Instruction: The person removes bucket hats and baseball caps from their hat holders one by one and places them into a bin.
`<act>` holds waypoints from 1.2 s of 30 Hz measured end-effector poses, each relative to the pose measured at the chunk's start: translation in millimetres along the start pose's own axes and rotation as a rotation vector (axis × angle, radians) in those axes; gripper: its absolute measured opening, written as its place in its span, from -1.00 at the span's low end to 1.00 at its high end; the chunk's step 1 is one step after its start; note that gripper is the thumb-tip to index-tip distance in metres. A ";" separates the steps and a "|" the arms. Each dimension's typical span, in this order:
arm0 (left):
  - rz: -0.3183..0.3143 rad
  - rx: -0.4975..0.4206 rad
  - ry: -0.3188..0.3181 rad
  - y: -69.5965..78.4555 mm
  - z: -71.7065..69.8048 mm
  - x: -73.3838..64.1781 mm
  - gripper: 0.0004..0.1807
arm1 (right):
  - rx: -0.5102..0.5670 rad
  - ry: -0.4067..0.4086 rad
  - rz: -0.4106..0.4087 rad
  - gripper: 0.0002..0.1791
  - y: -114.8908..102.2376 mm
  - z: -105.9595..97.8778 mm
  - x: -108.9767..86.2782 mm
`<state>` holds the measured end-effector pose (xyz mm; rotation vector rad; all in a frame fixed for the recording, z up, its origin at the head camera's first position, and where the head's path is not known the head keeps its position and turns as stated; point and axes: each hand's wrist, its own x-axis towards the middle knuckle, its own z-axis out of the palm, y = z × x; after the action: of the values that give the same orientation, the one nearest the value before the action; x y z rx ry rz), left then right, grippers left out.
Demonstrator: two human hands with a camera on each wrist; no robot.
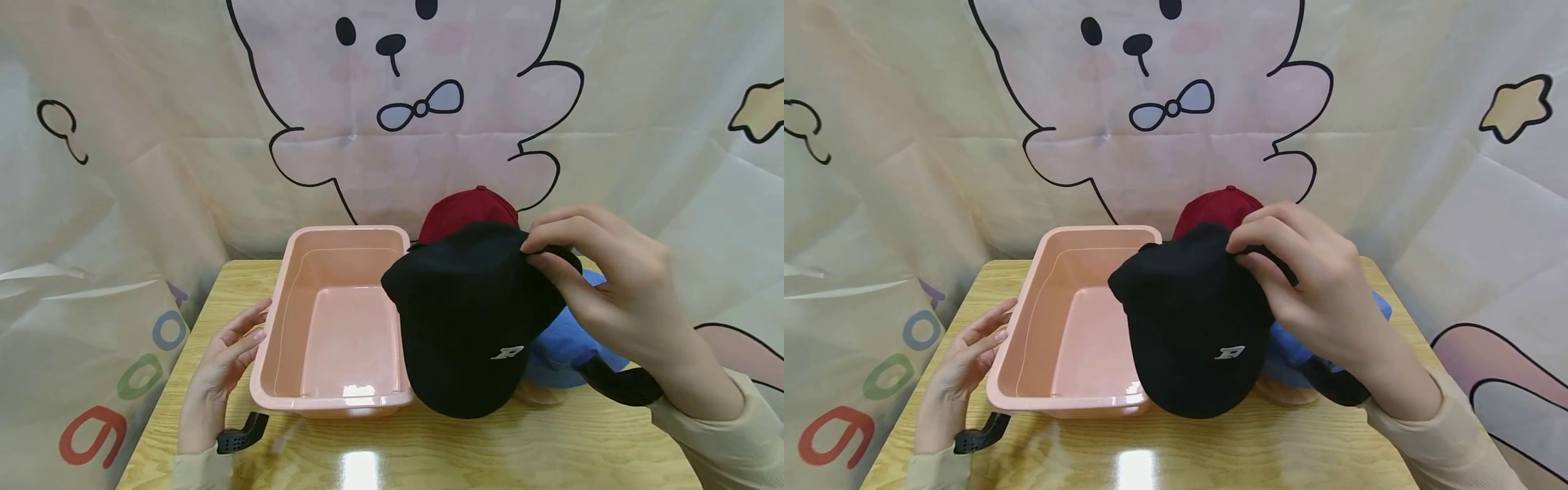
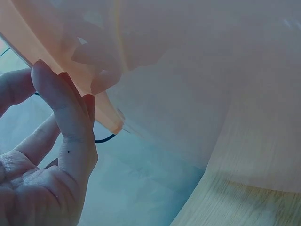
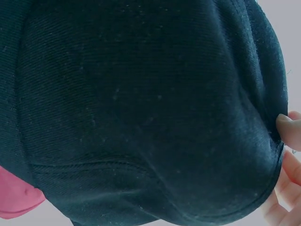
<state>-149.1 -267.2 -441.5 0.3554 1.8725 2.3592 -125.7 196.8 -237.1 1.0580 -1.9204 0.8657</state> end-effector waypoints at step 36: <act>0.029 -0.045 -0.011 0.6 0.8 -0.1 -0.50 | 0.141 -0.195 0.004 -0.77 2.2 56.2 48.3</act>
<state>-148.7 -266.6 -440.7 0.3935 1.8188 2.4082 -161.7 133.6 -222.9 1.2627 -2.0457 0.9413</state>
